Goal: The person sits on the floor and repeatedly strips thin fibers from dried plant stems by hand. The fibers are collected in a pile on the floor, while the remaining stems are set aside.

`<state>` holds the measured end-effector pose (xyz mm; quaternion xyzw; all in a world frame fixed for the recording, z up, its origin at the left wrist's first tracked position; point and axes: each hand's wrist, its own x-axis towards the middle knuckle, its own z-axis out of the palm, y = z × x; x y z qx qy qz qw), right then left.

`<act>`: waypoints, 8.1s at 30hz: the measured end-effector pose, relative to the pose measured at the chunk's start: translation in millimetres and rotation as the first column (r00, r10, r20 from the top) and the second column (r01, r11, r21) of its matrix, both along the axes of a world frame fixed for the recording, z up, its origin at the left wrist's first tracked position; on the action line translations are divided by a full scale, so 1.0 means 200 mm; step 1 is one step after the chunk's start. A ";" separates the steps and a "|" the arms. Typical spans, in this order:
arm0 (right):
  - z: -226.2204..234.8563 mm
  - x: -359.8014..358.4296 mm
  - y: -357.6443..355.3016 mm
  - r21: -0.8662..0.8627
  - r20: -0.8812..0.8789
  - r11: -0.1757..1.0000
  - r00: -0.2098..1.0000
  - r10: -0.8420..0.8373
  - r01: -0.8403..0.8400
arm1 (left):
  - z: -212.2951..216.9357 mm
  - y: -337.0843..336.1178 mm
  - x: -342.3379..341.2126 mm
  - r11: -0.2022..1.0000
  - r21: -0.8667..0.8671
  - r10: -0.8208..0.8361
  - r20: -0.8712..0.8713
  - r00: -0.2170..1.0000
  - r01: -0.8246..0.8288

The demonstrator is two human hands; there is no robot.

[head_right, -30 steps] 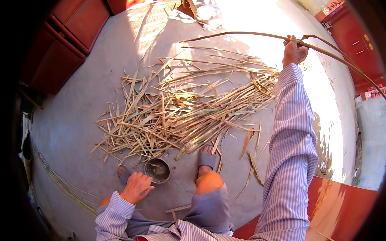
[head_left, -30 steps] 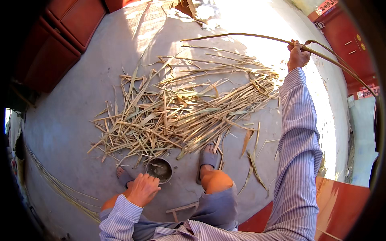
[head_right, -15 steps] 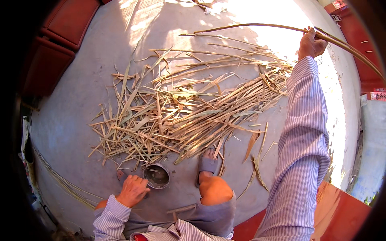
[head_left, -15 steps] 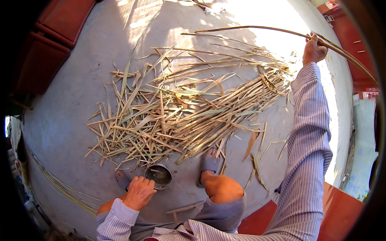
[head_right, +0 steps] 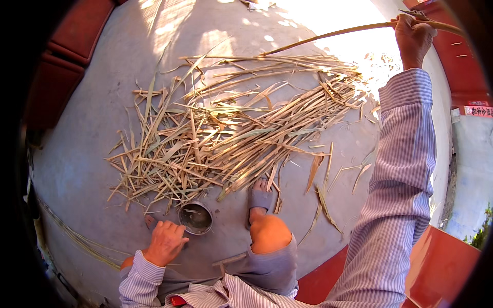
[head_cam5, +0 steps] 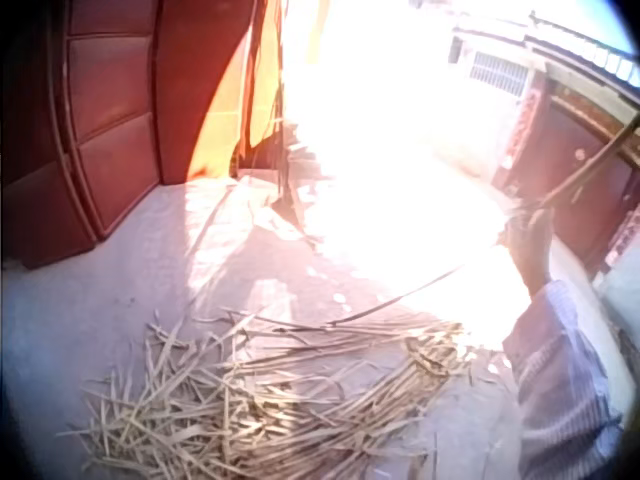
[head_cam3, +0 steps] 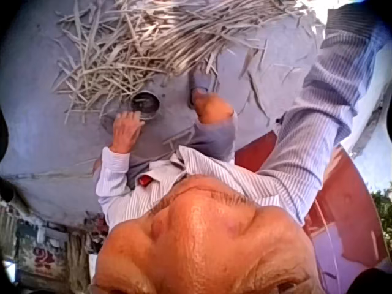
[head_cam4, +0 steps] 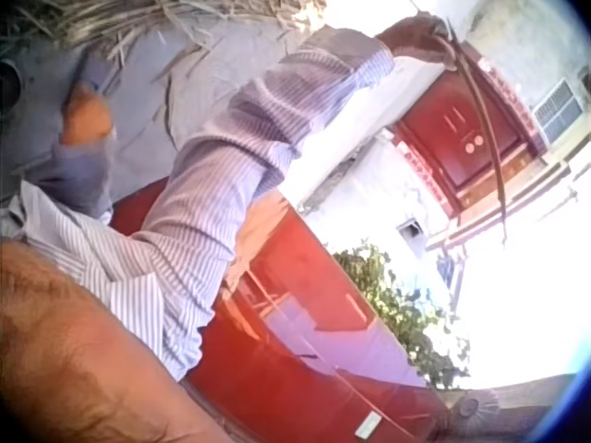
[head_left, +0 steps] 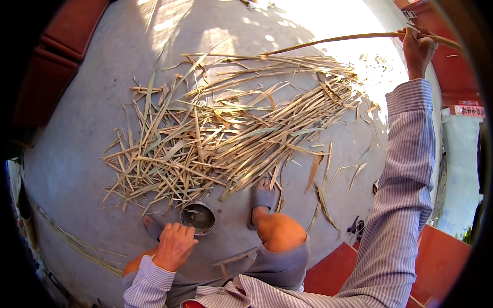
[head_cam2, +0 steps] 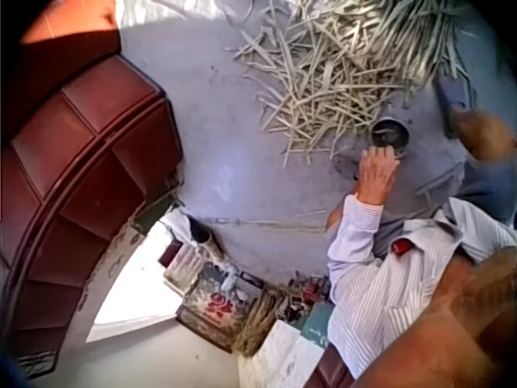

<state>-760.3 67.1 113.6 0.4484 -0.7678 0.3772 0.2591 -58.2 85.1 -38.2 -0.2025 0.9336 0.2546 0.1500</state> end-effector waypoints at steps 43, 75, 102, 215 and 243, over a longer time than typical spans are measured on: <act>0.29 2.36 0.49 -0.722 0.642 0.635 0.075 0.763 -0.274 | 0.75 0.02 0.30 0.662 -0.486 -0.137 -0.827 0.545 -0.571; -0.29 2.22 0.52 -0.633 0.764 0.737 -0.039 0.644 -0.237 | 0.38 -0.23 0.53 0.449 0.737 0.798 -0.585 -0.145 -0.504; -0.35 2.12 0.50 -0.502 0.861 0.863 0.065 0.505 -0.056 | 0.46 -0.21 0.58 0.517 0.747 0.824 -0.567 0.005 -0.418; -0.32 2.36 0.44 -0.489 0.859 0.852 0.069 0.508 -0.187 | 0.25 -0.32 0.29 0.741 0.479 0.665 -0.428 0.613 -0.470; -0.29 2.33 0.47 -0.712 0.680 0.667 0.023 0.733 -0.219 | 0.30 -0.31 0.33 0.740 0.512 0.659 -0.418 0.626 -0.437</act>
